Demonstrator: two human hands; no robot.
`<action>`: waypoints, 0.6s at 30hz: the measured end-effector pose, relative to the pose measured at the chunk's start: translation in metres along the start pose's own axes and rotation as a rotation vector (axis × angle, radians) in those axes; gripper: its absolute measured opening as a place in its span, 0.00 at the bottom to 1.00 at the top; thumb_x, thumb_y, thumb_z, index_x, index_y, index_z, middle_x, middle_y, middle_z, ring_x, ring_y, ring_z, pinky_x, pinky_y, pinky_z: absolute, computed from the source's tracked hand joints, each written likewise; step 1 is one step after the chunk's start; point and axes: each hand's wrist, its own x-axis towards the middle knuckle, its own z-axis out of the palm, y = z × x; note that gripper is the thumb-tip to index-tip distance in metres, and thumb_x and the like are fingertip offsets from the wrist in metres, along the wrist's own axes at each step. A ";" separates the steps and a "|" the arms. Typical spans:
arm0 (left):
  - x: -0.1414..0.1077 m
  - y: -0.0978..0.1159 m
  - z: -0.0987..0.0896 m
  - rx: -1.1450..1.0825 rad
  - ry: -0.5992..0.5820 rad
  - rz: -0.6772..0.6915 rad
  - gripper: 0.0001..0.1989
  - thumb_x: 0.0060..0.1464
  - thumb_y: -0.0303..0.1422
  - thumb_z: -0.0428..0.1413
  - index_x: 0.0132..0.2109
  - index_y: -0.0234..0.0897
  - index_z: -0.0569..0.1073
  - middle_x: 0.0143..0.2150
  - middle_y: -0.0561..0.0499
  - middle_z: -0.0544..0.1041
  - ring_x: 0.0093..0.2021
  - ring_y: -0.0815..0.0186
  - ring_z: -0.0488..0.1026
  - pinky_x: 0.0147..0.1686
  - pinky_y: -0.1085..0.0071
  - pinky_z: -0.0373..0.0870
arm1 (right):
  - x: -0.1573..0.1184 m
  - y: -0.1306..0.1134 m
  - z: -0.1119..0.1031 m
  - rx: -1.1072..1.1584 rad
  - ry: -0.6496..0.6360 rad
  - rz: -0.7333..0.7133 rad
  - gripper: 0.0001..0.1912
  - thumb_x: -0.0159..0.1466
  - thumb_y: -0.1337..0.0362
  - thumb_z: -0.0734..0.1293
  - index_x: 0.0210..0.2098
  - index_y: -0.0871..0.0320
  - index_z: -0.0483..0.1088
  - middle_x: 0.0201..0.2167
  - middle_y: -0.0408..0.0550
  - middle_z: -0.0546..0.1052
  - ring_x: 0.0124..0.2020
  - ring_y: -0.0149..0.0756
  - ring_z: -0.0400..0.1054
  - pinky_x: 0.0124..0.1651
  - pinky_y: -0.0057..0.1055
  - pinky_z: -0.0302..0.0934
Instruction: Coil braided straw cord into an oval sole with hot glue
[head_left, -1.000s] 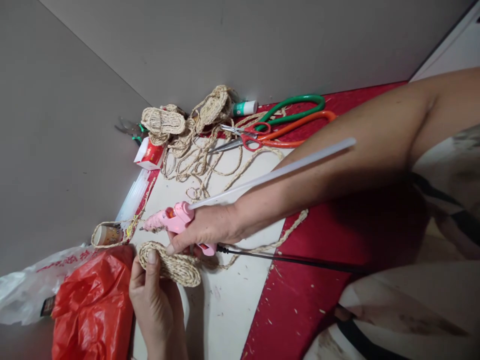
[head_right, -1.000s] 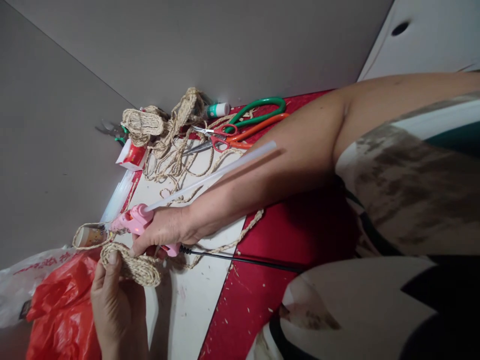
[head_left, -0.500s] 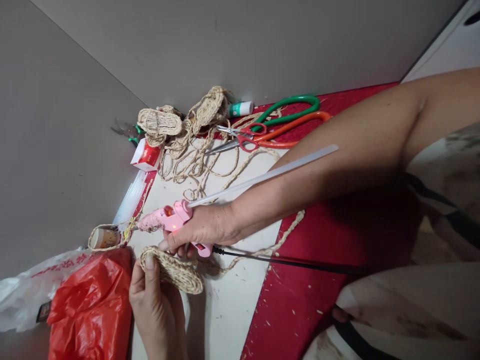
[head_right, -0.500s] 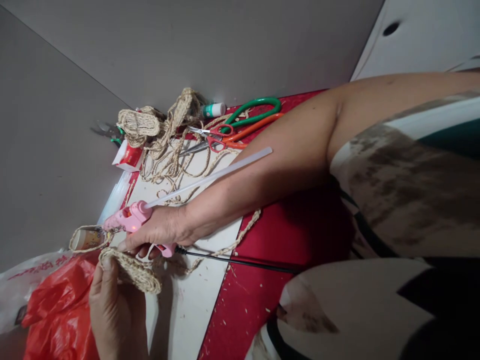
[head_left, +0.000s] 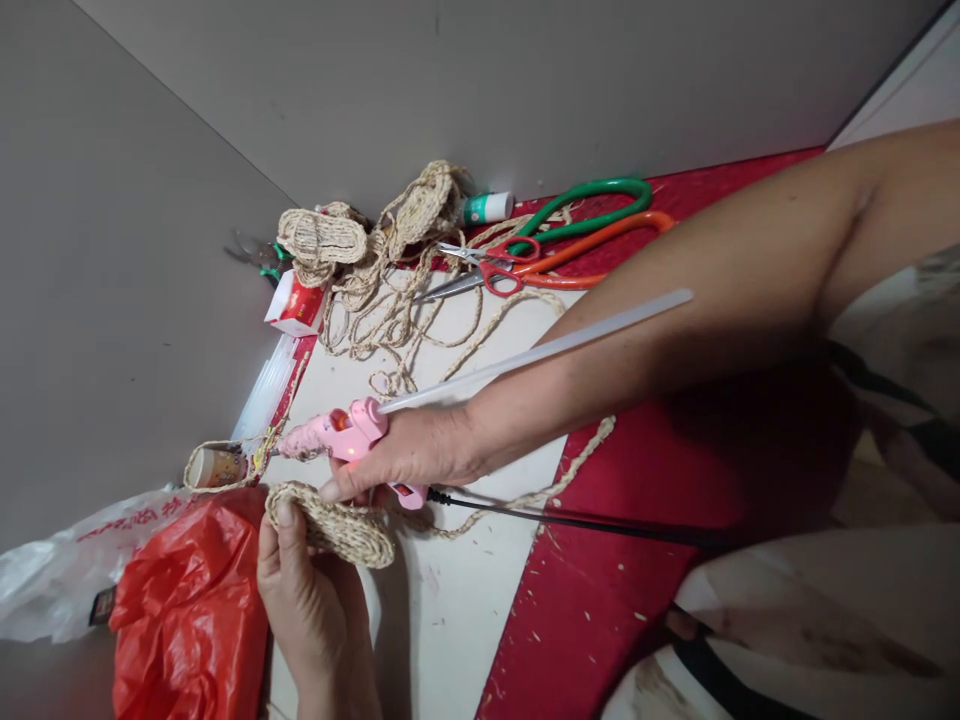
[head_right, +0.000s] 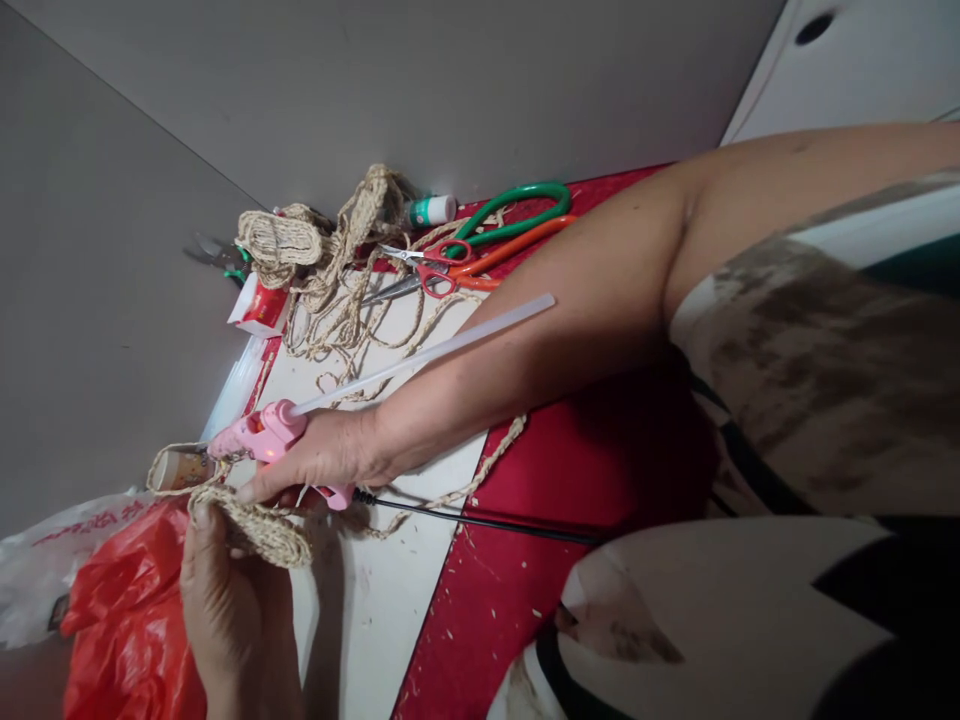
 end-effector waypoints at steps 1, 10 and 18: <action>0.000 0.000 -0.001 -0.008 0.013 -0.003 0.09 0.54 0.38 0.59 0.41 0.40 0.76 0.37 0.52 0.77 0.38 0.66 0.74 0.43 0.67 0.70 | 0.000 0.000 0.000 -0.033 -0.001 -0.003 0.10 0.56 0.64 0.69 0.28 0.62 0.64 0.22 0.38 0.65 0.21 0.22 0.58 0.15 0.18 0.44; -0.007 -0.002 -0.009 -0.005 -0.129 -0.132 0.13 0.51 0.33 0.61 0.46 0.39 0.76 0.43 0.47 0.78 0.45 0.62 0.75 0.48 0.66 0.69 | 0.004 -0.002 -0.004 -0.097 0.079 -0.059 0.10 0.56 0.66 0.67 0.25 0.61 0.60 0.20 0.37 0.62 0.19 0.22 0.54 0.14 0.20 0.45; 0.001 0.006 -0.016 0.046 -0.081 -0.044 0.16 0.50 0.28 0.62 0.48 0.40 0.77 0.44 0.48 0.79 0.46 0.62 0.75 0.48 0.67 0.70 | 0.001 -0.013 -0.006 -0.235 0.176 -0.117 0.07 0.57 0.66 0.68 0.36 0.60 0.69 0.26 0.39 0.68 0.27 0.24 0.61 0.23 0.18 0.52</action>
